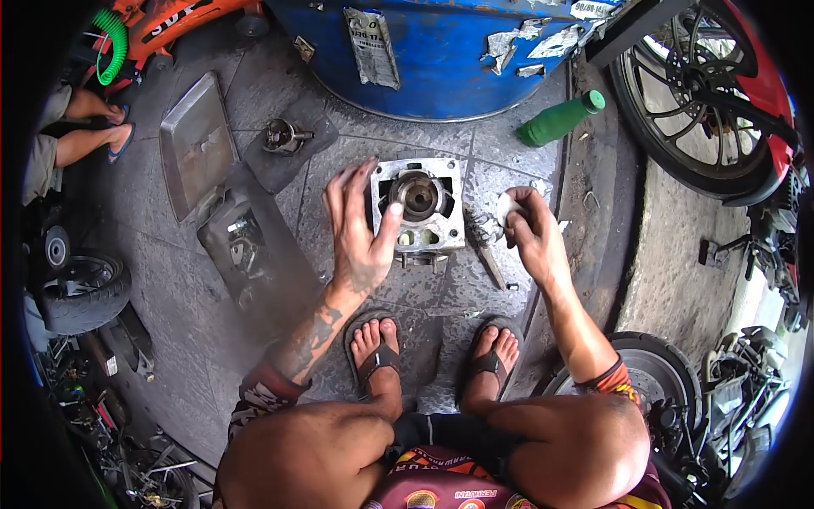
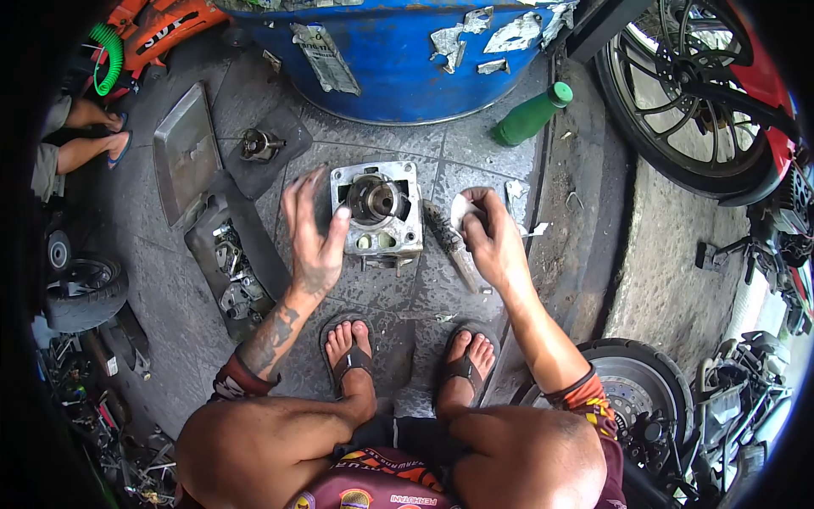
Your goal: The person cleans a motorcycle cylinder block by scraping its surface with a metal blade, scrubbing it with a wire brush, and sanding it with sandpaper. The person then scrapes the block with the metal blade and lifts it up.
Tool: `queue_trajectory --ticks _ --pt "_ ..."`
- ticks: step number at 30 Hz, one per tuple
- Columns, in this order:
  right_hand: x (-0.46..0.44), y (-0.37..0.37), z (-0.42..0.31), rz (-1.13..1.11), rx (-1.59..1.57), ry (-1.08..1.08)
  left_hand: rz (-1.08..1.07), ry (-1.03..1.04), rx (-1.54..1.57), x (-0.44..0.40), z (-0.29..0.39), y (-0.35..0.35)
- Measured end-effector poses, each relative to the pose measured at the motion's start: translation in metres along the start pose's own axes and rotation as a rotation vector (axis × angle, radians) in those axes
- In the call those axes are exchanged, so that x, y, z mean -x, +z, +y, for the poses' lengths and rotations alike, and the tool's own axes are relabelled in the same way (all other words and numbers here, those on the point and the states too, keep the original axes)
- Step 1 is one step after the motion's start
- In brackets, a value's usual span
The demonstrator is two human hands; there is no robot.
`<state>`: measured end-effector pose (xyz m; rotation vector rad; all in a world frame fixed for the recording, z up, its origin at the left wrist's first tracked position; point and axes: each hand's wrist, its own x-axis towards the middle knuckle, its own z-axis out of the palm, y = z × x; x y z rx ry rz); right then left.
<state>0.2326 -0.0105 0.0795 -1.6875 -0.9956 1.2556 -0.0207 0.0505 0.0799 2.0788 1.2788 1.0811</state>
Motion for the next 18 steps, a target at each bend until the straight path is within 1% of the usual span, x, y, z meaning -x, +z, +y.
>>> queue_trajectory --ticks 1,2,4,6,8,9,10,12,13,14,16,17,18 --pt "-0.008 0.003 -0.006 0.013 0.067 -0.080 -0.011 -0.049 -0.003 -0.006 -0.004 0.010" --pt "-0.014 0.006 -0.013 0.010 0.073 -0.082 -0.022 -0.100 -0.005 -0.011 -0.008 0.020" --pt "-0.026 0.013 -0.027 -0.064 0.283 -0.160 0.010 -0.177 0.009 -0.021 -0.011 0.043" --pt "-0.037 0.021 -0.033 -0.125 0.395 -0.141 0.012 -0.206 0.012 -0.023 -0.011 0.053" --pt "-0.042 0.024 -0.021 -0.157 0.433 -0.127 -0.028 -0.139 -0.048 -0.025 -0.010 0.062" --pt "-0.037 0.025 -0.022 -0.130 0.362 -0.086 -0.035 -0.117 -0.109 -0.027 -0.008 0.063" --pt "-0.034 0.022 -0.013 -0.113 0.424 -0.159 -0.046 -0.094 -0.168 -0.030 -0.003 0.062" --pt "-0.018 0.023 -0.002 -0.079 0.282 -0.146 -0.077 -0.072 -0.143 -0.032 -0.007 0.062" --pt "-0.011 0.025 0.000 -0.084 0.204 -0.024 -0.103 -0.042 -0.127 -0.034 -0.008 0.061" --pt "-0.009 0.027 0.009 -0.061 0.170 -0.011 -0.121 -0.050 -0.086 -0.035 -0.008 0.060" --pt "-0.015 0.023 0.011 -0.097 0.181 0.035 -0.176 -0.013 -0.078 -0.041 -0.007 0.058" --pt "-0.025 0.025 0.017 -0.050 0.024 0.012 -0.216 0.002 -0.102 -0.043 -0.005 0.056" --pt "-0.036 0.023 0.002 -0.033 -0.023 0.065 -0.231 0.011 -0.118 -0.045 -0.007 0.057"
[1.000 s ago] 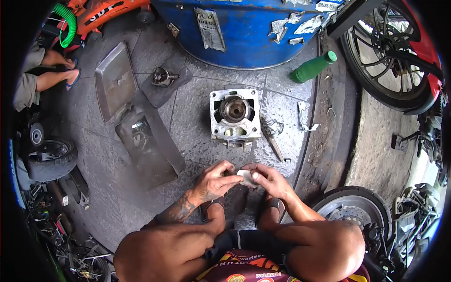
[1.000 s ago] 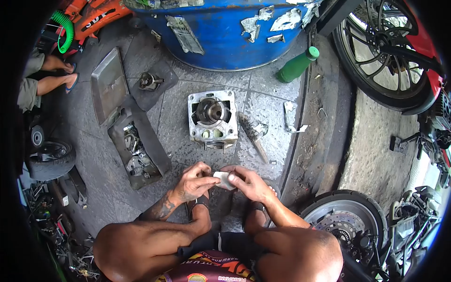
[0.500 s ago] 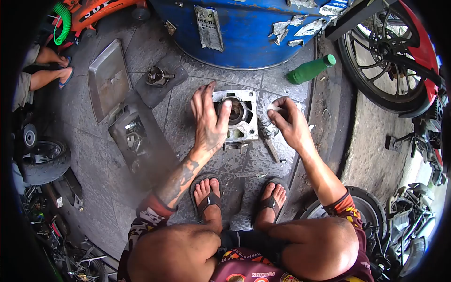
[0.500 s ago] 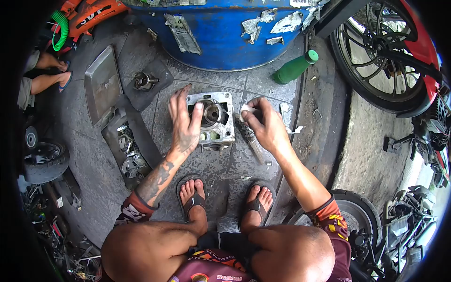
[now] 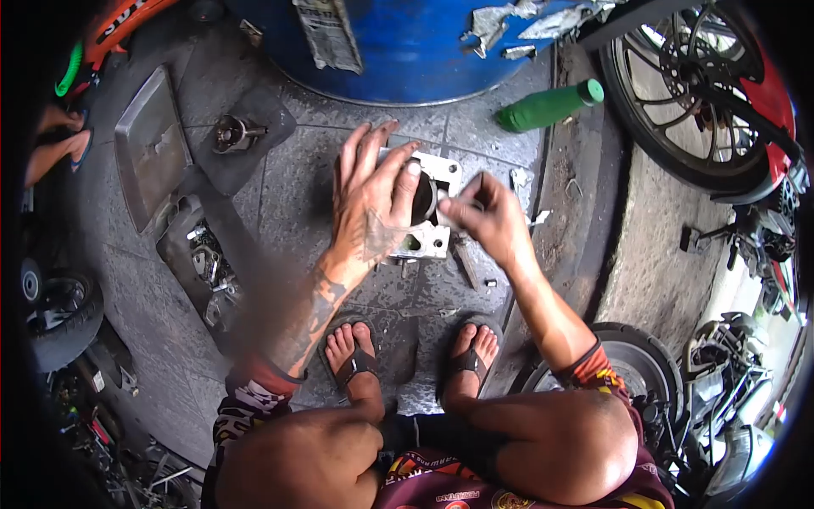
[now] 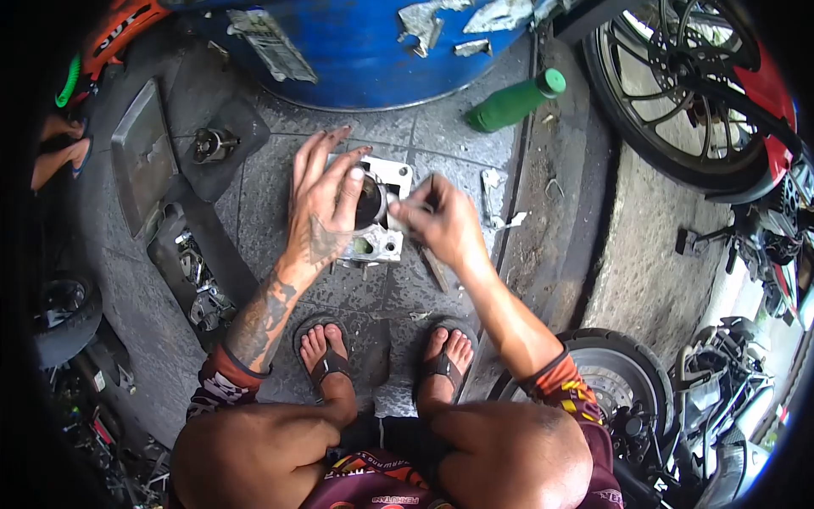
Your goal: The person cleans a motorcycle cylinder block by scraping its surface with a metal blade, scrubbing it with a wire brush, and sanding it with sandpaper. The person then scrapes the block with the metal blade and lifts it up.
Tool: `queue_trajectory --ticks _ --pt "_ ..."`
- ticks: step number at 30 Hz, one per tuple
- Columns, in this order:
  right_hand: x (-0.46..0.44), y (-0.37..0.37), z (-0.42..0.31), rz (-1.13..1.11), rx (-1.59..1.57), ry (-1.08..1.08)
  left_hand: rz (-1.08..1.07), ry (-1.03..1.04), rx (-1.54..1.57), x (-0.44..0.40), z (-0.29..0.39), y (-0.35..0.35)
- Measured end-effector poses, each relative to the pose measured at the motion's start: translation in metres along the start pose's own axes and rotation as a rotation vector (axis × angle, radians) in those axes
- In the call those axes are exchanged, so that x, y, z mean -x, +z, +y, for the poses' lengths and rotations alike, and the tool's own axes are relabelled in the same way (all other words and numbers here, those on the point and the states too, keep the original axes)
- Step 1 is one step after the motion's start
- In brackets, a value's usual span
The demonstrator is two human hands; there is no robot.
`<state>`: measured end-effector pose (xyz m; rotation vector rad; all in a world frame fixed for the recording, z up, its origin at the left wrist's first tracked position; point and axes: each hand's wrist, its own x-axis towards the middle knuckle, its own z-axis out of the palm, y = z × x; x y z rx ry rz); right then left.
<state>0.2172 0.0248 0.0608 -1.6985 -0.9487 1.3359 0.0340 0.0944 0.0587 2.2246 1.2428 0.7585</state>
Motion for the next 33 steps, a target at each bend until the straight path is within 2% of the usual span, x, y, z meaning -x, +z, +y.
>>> queue_trajectory --ticks 2,3,7,8,11,14,16,18,20,22,26,28,29,32,33 --pt "-0.023 -0.008 -0.009 0.039 0.048 -0.035 -0.021 0.010 0.001 -0.001 -0.003 0.001" --pt "-0.023 -0.007 -0.010 0.020 -0.055 -0.001 -0.019 0.013 -0.019 0.000 -0.003 0.002" --pt "0.028 0.005 0.004 -0.081 -0.071 0.176 -0.014 0.000 -0.002 0.000 -0.003 0.002" --pt "0.027 0.002 0.004 -0.115 -0.086 0.157 -0.015 -0.012 -0.002 -0.001 -0.005 0.002" --pt "-0.002 -0.011 -0.011 -0.008 -0.053 0.076 -0.067 0.104 0.059 -0.012 -0.007 0.003" --pt "0.002 -0.010 0.001 0.098 -0.175 0.115 -0.086 0.123 0.058 -0.014 -0.007 0.003" --pt "0.030 0.004 -0.002 -0.022 -0.093 0.158 -0.113 0.123 0.058 -0.015 -0.007 0.004" --pt "0.028 0.001 0.004 -0.105 -0.187 0.163 -0.133 0.139 0.057 -0.014 -0.005 0.004" --pt "0.011 -0.012 -0.005 0.011 -0.001 0.101 -0.127 0.175 0.070 -0.017 -0.006 0.004" --pt "0.010 -0.010 0.001 0.084 -0.085 0.105 -0.103 0.179 0.066 -0.016 -0.006 0.006" --pt "0.043 0.010 0.011 -0.054 -0.182 0.191 -0.117 0.194 0.073 -0.015 -0.009 0.010" --pt "0.026 -0.002 0.008 -0.040 -0.080 0.074 -0.119 0.178 0.067 -0.017 -0.006 0.006" --pt "0.011 -0.014 0.007 0.081 -0.030 0.001 -0.154 0.187 0.087 -0.019 -0.007 0.005" --pt "0.010 -0.007 0.011 0.222 -0.116 -0.024 -0.138 0.167 0.065 -0.016 -0.006 0.007" --pt "0.027 0.004 0.010 0.186 -0.105 -0.016 -0.128 0.166 0.054 -0.015 -0.004 0.005"
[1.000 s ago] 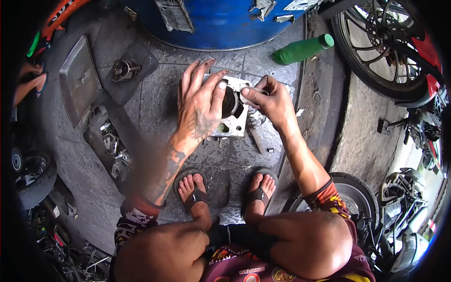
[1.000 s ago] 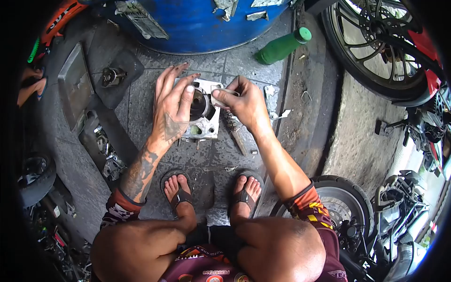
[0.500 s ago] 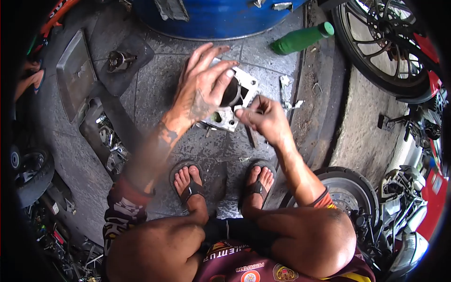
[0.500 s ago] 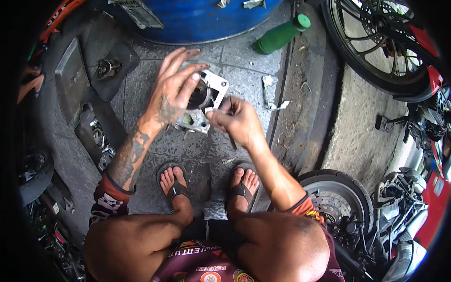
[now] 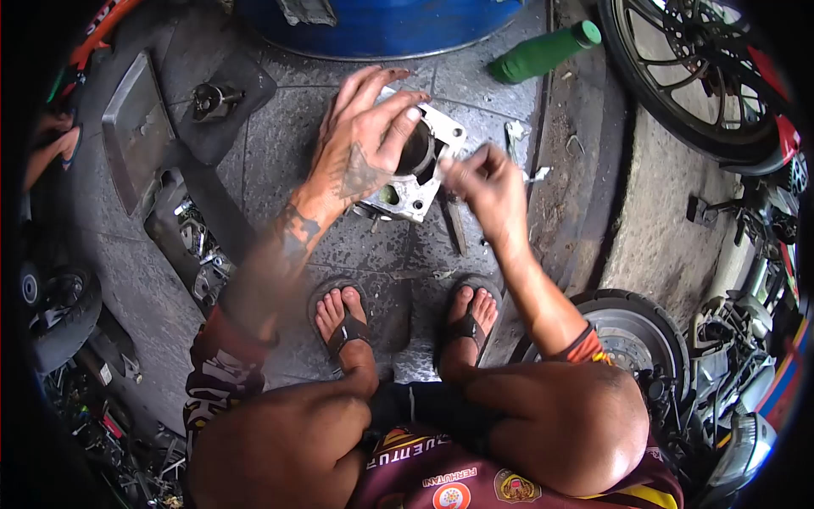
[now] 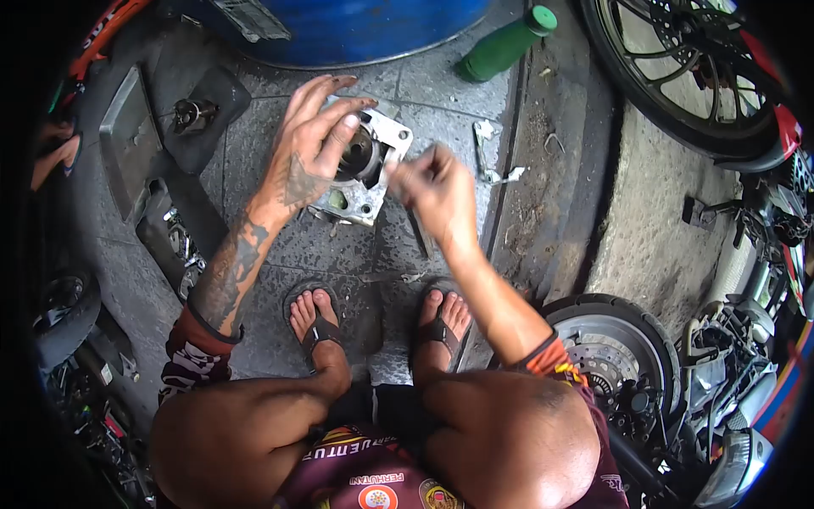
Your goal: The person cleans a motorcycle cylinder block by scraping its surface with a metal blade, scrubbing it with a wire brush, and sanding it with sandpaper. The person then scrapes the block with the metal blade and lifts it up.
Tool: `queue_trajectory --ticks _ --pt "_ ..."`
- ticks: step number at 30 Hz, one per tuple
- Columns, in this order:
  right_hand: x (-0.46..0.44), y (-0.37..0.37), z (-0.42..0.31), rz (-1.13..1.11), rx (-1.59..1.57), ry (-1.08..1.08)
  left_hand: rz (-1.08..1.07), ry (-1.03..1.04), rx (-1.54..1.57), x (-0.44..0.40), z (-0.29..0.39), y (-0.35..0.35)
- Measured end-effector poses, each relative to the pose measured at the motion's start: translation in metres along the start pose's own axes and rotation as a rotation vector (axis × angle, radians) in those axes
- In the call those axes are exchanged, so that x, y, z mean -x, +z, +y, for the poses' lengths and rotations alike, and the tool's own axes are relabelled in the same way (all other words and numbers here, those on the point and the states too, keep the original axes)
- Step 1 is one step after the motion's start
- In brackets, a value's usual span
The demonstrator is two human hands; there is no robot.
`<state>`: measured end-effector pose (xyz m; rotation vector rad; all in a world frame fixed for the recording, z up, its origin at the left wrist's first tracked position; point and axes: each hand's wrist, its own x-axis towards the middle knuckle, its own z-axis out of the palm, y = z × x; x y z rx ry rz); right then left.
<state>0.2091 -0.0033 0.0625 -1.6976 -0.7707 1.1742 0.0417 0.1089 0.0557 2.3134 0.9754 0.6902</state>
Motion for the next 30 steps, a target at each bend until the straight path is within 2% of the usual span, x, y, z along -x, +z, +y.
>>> queue_trajectory --ticks 1,3,7,9,11,14,17,19,21,22,23,26,29,30 --pt "0.016 0.005 0.019 -0.060 0.161 -0.008 0.015 -0.001 -0.014 -0.001 0.000 0.000" --pt "0.017 0.006 0.033 -0.067 0.131 -0.132 0.017 0.008 -0.003 0.000 -0.004 0.003" --pt "-0.021 -0.006 0.000 0.041 0.038 -0.061 0.027 0.035 0.023 -0.001 -0.004 0.004" --pt "0.009 0.004 0.007 -0.067 0.030 0.029 0.026 0.017 -0.014 -0.002 -0.002 0.002" --pt "0.019 0.008 0.027 -0.122 0.036 -0.012 0.020 0.040 -0.019 0.000 -0.005 0.006" --pt "-0.022 -0.015 -0.001 -0.037 0.053 -0.033 0.001 0.027 0.016 -0.003 -0.004 0.002" --pt "-0.004 -0.004 -0.006 0.005 0.073 0.013 0.014 0.025 -0.039 -0.002 -0.002 0.002" --pt "0.024 0.011 0.011 -0.112 -0.019 0.032 0.002 0.012 -0.053 -0.003 0.000 0.002" --pt "0.009 -0.003 0.010 -0.164 0.003 0.052 -0.025 0.040 -0.018 -0.004 -0.004 0.003" --pt "-0.005 -0.013 -0.007 -0.087 0.137 0.005 -0.017 0.043 -0.009 -0.004 -0.003 0.003" --pt "-0.024 -0.022 -0.006 -0.042 0.134 -0.004 -0.011 0.045 0.000 -0.003 -0.003 0.004" --pt "-0.005 -0.009 -0.002 -0.013 0.052 0.045 -0.035 0.059 -0.029 -0.004 -0.001 0.004" --pt "0.023 0.001 0.013 -0.224 -0.010 0.167 -0.072 0.124 -0.049 -0.006 -0.001 0.005" --pt "0.015 -0.003 0.015 -0.208 -0.061 0.126 -0.051 0.134 -0.047 -0.007 0.000 0.004"
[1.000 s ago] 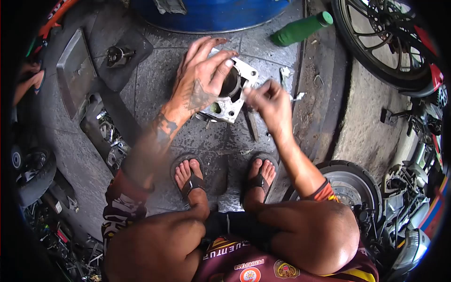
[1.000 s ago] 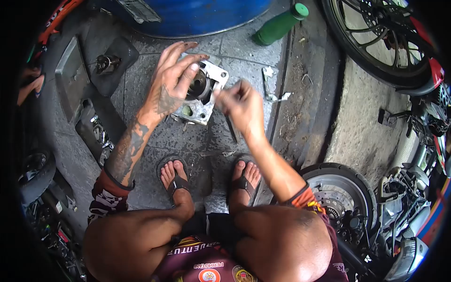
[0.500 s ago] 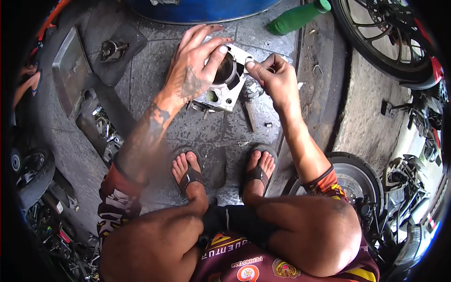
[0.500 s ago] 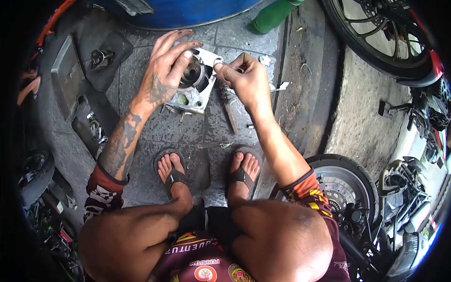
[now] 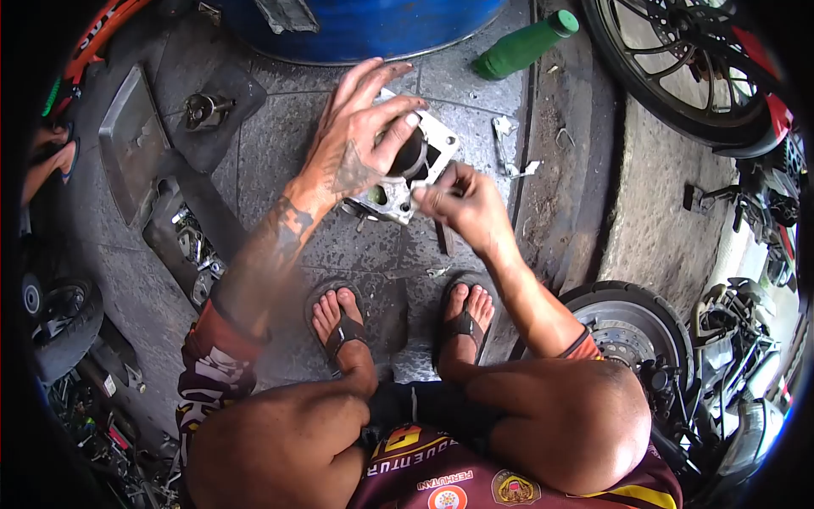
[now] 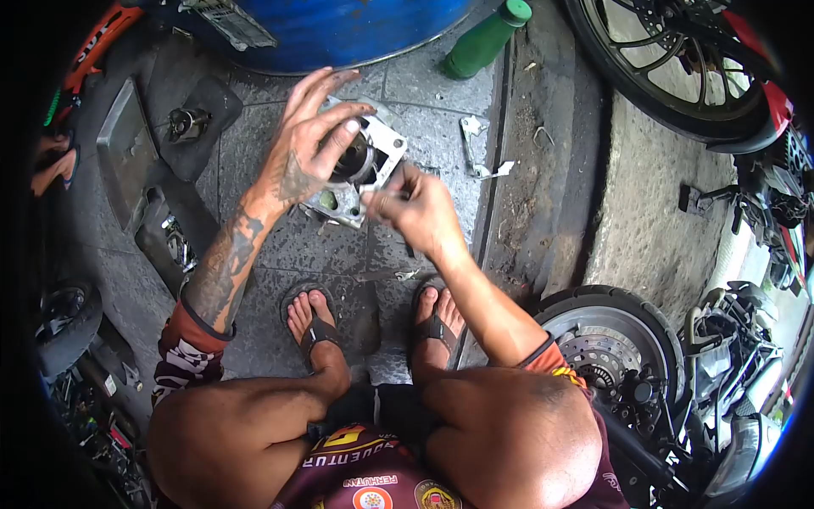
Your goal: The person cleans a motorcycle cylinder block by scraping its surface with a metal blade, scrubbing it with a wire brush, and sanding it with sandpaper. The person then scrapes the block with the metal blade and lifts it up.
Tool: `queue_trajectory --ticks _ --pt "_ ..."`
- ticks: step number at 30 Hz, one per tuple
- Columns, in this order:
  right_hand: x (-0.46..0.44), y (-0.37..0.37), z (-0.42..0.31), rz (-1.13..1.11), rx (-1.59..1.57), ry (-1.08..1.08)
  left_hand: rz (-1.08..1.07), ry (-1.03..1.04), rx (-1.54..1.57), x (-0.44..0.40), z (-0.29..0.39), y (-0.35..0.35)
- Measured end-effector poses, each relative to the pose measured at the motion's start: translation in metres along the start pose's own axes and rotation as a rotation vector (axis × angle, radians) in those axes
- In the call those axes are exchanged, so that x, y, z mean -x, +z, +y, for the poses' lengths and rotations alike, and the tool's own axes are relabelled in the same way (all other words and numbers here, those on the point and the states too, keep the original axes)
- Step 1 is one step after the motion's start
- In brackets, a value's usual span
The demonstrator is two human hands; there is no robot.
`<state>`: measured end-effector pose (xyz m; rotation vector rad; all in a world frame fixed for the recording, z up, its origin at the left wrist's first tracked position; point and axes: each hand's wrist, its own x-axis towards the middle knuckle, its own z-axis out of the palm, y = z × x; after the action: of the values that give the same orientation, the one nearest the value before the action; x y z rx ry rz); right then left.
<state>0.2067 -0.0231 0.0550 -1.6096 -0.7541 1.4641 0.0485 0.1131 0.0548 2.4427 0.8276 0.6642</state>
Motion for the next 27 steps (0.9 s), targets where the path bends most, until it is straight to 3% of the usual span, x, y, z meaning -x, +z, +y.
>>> queue_trajectory --ticks 3,7,8,9,11,13,15,17,19,21,23,25,27 --pt "-0.025 -0.023 -0.032 0.234 0.172 -0.094 0.034 0.001 0.007 -0.001 -0.001 0.001" --pt "0.011 0.016 0.015 0.107 0.067 -0.092 0.004 0.002 -0.016 -0.003 0.001 -0.001" --pt "0.003 0.006 0.020 0.068 0.213 -0.070 0.004 0.005 -0.002 -0.003 0.000 0.000" --pt "-0.003 0.001 0.008 0.057 0.043 -0.044 0.003 0.004 0.009 -0.003 -0.002 0.000" --pt "-0.029 -0.027 -0.013 0.286 0.141 -0.213 -0.011 0.018 0.019 -0.003 -0.002 -0.001" --pt "-0.052 -0.060 -0.011 0.573 0.157 -0.177 -0.018 0.029 -0.010 -0.003 -0.004 0.001" --pt "-0.037 -0.080 -0.003 0.645 -0.032 -0.234 -0.083 0.108 0.059 -0.009 -0.012 -0.002" --pt "0.001 -0.064 -0.012 0.563 -0.147 -0.159 -0.154 0.102 0.111 -0.013 -0.013 -0.007" --pt "0.013 -0.058 -0.002 0.492 -0.214 -0.096 -0.280 0.228 0.119 -0.028 -0.018 -0.013" --pt "0.020 -0.054 0.002 0.470 -0.212 -0.073 -0.344 0.266 -0.009 -0.029 -0.015 -0.017" --pt "0.021 -0.046 0.002 0.413 -0.269 -0.133 -0.217 0.195 -0.174 -0.020 0.000 -0.019" --pt "0.014 -0.035 -0.003 0.408 -0.297 -0.181 -0.005 -0.094 -0.252 -0.003 0.024 -0.015" --pt "-0.002 -0.025 -0.005 0.470 -0.229 -0.303 0.161 -0.318 -0.106 0.019 0.044 0.001"
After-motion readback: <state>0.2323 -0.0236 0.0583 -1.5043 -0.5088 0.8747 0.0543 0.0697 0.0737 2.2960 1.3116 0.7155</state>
